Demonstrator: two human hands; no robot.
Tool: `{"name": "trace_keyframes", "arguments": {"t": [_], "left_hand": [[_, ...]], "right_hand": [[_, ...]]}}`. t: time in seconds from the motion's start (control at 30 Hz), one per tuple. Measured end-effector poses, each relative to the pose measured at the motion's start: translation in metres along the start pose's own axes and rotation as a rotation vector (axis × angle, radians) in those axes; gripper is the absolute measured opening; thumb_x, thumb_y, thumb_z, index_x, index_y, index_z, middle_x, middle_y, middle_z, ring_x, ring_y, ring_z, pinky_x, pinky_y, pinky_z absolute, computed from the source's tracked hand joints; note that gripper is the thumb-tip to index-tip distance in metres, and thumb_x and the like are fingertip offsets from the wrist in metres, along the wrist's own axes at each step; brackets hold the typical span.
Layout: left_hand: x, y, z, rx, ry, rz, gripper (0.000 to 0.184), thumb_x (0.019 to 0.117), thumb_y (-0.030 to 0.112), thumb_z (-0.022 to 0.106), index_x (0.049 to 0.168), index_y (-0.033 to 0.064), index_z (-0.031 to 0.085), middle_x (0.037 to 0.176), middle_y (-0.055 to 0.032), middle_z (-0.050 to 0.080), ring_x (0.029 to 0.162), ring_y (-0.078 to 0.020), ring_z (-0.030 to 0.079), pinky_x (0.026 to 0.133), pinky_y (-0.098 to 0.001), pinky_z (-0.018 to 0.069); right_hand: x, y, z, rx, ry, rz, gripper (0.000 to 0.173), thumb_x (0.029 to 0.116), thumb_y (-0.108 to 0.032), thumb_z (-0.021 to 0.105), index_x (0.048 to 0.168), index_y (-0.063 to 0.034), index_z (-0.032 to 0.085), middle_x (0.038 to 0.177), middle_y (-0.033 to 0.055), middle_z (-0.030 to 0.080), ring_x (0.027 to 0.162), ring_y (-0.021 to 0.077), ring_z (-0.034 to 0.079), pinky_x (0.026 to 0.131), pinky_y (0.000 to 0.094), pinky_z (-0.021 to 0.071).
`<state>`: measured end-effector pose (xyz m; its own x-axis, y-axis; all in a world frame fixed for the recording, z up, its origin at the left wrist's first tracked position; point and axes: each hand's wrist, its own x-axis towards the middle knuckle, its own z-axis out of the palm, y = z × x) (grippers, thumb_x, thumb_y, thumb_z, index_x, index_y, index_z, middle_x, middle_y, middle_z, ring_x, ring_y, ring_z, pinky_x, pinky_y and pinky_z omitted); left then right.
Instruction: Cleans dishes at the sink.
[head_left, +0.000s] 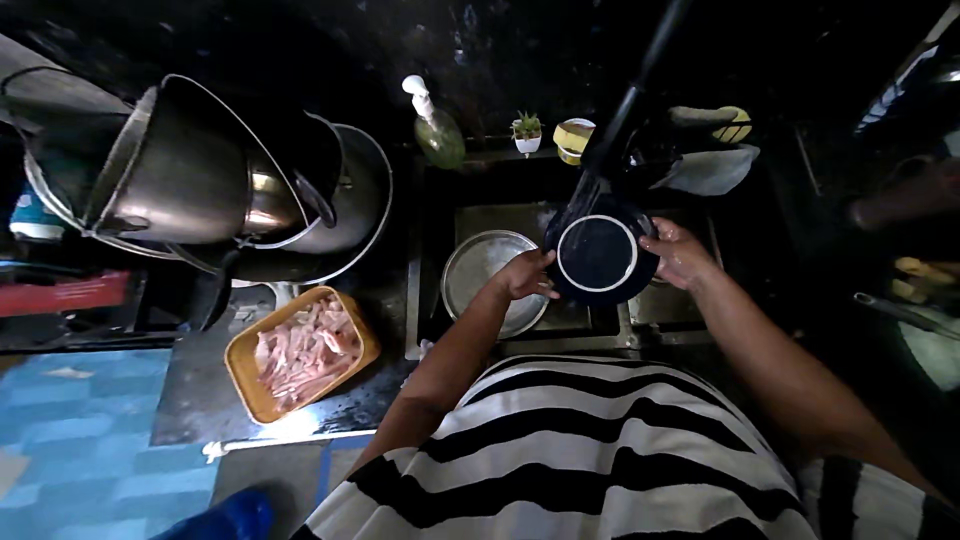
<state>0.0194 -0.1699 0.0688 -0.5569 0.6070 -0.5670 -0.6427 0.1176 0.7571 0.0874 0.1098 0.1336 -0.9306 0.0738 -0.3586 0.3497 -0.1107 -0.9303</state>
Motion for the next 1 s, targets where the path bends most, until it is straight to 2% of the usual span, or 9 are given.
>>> {"name": "trace_keyframes", "arguments": {"t": [0.3,0.47,0.53,0.6,0.67,0.7,0.77,0.87,1.0], "left_hand": [[-0.039,-0.007,-0.041,-0.078,0.174,0.123,0.041,0.111,0.035,0.04,0.146,0.013,0.042,0.128,-0.0158,0.063,0.105,-0.0321,0.068,0.082,-0.0527,0.0601],[-0.05,-0.006,-0.042,-0.308,0.183,0.138,0.082,0.1015,0.072,0.011,0.155,0.014,0.034,0.143,-0.0188,0.055,0.118,-0.0373,0.063,0.091,-0.0574,0.0562],[-0.048,-0.003,-0.039,-0.424,0.153,0.162,0.089,0.0978,0.077,0.009,0.155,0.0131,0.033,0.144,-0.0211,0.054,0.116,-0.0382,0.065,0.092,-0.0541,0.0577],[-0.045,0.001,-0.035,-0.578,0.212,0.181,0.065,0.1071,0.058,0.023,0.139,0.0072,0.05,0.128,-0.0196,0.063,0.106,-0.0336,0.068,0.088,-0.048,0.0589],[-0.04,0.005,-0.029,-0.58,0.311,0.181,0.027,0.1039,0.024,0.038,0.108,0.0082,0.06,0.096,-0.0085,0.069,0.082,-0.0186,0.069,0.071,-0.0343,0.0603],[-0.039,0.006,-0.027,-0.553,0.311,0.183,0.021,0.1017,0.017,0.041,0.106,0.0088,0.06,0.093,-0.0067,0.069,0.081,-0.0166,0.068,0.072,-0.0341,0.0592],[-0.035,0.008,-0.025,-0.477,0.301,0.233,0.022,0.1026,0.016,0.042,0.115,0.0112,0.059,0.097,-0.0052,0.069,0.085,-0.0154,0.069,0.074,-0.0348,0.0592],[-0.022,0.01,-0.016,-0.454,0.268,0.381,0.035,0.1066,0.014,0.04,0.141,0.0132,0.048,0.116,-0.0094,0.067,0.1,-0.0199,0.068,0.086,-0.0411,0.0584],[-0.009,0.016,0.011,-0.44,0.242,0.459,0.042,0.1097,0.018,0.039,0.152,0.0164,0.038,0.127,-0.0109,0.064,0.111,-0.0216,0.066,0.094,-0.0431,0.0561]], "right_hand": [[0.031,-0.003,0.046,-0.052,-0.159,-0.052,0.046,0.1003,0.002,0.056,0.145,-0.0014,0.046,0.135,0.0133,0.061,0.119,0.0175,0.062,0.102,0.0381,0.0538],[0.031,-0.018,0.071,-0.255,-0.237,-0.263,0.039,0.0965,0.001,0.062,0.135,0.0031,0.055,0.128,0.0144,0.064,0.117,0.0146,0.063,0.102,0.0338,0.0535],[0.021,-0.029,0.077,-0.524,-0.267,-0.387,0.034,0.0963,-0.003,0.065,0.13,0.0029,0.062,0.126,0.0163,0.068,0.116,0.0182,0.066,0.104,0.0375,0.0525],[0.004,-0.042,0.08,-0.813,-0.37,-0.484,0.027,0.0987,-0.002,0.063,0.125,-0.0002,0.069,0.124,0.0163,0.071,0.118,0.0252,0.067,0.107,0.0441,0.0498],[-0.004,-0.041,0.077,-1.0,-0.495,-0.609,0.026,0.0966,0.003,0.063,0.119,-0.0052,0.075,0.118,0.014,0.074,0.115,0.0319,0.068,0.111,0.051,0.0454],[-0.005,-0.038,0.073,-1.077,-0.549,-0.665,0.027,0.0948,0.002,0.066,0.117,-0.0077,0.076,0.117,0.0123,0.075,0.115,0.0332,0.068,0.112,0.0526,0.0431],[-0.004,-0.04,0.063,-1.219,-0.64,-0.615,0.028,0.0971,-0.015,0.07,0.125,-0.0101,0.074,0.13,0.0113,0.071,0.13,0.0329,0.061,0.12,0.052,0.0343],[0.006,-0.039,0.059,-1.429,-0.643,-0.377,0.059,0.103,-0.049,0.057,0.146,-0.0084,0.058,0.16,0.0173,0.043,0.153,0.0367,0.033,0.128,0.0542,0.0164],[0.035,-0.008,0.086,-1.403,-0.327,-0.408,0.065,0.1046,-0.049,0.052,0.155,-0.0081,0.046,0.167,0.0195,0.027,0.157,0.0393,0.019,0.127,0.0575,0.0161]]}}
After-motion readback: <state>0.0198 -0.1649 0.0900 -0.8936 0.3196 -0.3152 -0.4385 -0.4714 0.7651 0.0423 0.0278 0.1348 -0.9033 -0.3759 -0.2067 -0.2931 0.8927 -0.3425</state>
